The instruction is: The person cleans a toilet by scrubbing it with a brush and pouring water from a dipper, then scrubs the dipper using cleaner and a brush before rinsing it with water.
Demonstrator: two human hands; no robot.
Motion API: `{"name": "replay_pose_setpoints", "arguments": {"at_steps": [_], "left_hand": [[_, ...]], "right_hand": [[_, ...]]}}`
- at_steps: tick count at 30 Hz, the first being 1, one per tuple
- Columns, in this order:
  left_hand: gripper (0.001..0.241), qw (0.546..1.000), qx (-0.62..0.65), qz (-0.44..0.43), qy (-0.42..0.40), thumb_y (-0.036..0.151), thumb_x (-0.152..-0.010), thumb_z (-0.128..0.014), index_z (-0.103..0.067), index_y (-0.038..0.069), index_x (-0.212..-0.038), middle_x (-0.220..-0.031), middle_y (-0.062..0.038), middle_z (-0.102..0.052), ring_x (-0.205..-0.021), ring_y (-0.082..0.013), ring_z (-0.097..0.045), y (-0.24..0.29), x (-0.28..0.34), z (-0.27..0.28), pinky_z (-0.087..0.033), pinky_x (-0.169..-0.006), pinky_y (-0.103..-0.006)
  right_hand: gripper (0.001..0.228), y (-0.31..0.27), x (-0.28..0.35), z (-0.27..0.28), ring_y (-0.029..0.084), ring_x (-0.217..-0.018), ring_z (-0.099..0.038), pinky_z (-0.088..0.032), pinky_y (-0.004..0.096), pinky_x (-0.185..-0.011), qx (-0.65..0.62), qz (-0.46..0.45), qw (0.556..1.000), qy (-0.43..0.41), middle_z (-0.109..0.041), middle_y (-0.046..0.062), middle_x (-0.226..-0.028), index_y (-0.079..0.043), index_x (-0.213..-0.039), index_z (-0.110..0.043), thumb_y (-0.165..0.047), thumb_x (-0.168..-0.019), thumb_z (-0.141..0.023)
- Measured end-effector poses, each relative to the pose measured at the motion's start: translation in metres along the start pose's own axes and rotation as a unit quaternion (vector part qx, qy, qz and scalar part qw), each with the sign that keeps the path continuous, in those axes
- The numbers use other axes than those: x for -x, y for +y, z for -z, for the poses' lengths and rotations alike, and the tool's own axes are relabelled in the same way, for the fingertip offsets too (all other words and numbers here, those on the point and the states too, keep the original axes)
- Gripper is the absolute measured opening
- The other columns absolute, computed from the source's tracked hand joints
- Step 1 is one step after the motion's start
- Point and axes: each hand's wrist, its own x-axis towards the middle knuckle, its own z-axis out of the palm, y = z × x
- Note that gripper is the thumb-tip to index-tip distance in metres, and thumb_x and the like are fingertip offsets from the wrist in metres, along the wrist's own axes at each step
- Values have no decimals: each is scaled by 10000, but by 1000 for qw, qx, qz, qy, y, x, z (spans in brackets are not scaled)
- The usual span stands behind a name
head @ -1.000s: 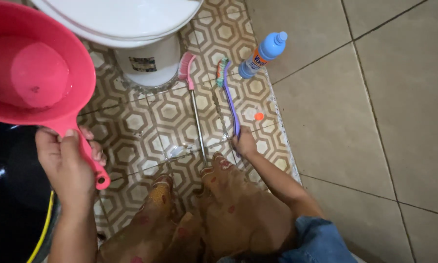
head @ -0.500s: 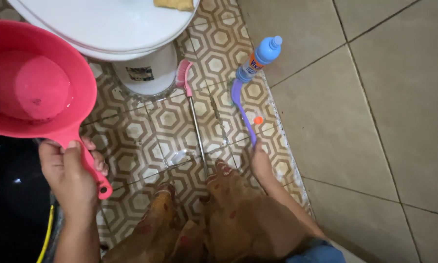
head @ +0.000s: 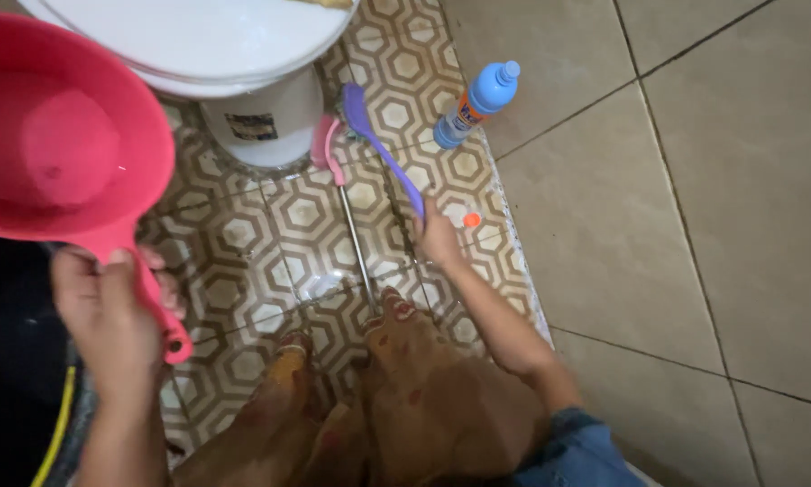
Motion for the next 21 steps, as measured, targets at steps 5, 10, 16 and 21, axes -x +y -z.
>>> {"name": "replay_pose_setpoints", "arguments": {"at_steps": [5, 10, 16, 21], "left_hand": [[42, 1000, 6, -1, -11, 77, -1203, -414, -381, 52, -1210, -956, -113, -573, -601, -156, -498, -5, 1, 2, -439, -529, -304], [114, 1000, 13, 4, -19, 174, -1231, -381, -389, 62, -1221, -947, -109, -566, -605, -159, -501, -8, 0, 1, -427, -524, -300], [167, 1000, 0, -19, -11, 213, -1267, -384, -402, 60, -1202, -926, -101, -571, -595, -155, -506, -12, -2, 15, -441, -529, -291], [142, 1000, -9, -19, 18, 203, -1217, -400, -409, 72, -1163, -919, -98, -594, -574, -139, -514, -7, -3, 17, -457, -528, -299]], "right_hand": [[580, 24, 36, -36, 500, -848, -663, -506, 574, -743, -60, 14, 998, 6, -673, 309, -985, -38, -1516, -336, -221, -993, -508], [380, 77, 31, -59, 470, -1015, -653, -527, 498, -897, -42, 124, 982, 135, -659, 300, -1114, 16, -1309, -576, -200, -998, -617], [201, 54, 32, -38, 406, -899, -701, -552, 471, -824, -43, 76, 989, 118, -696, 226, -1052, -32, -1128, -652, -194, -1023, -596], [335, 3, 57, -87, 425, -776, -682, -528, 508, -678, 24, 131, 986, -100, -690, 249, -923, -8, -1127, -592, -236, -893, -664]]}}
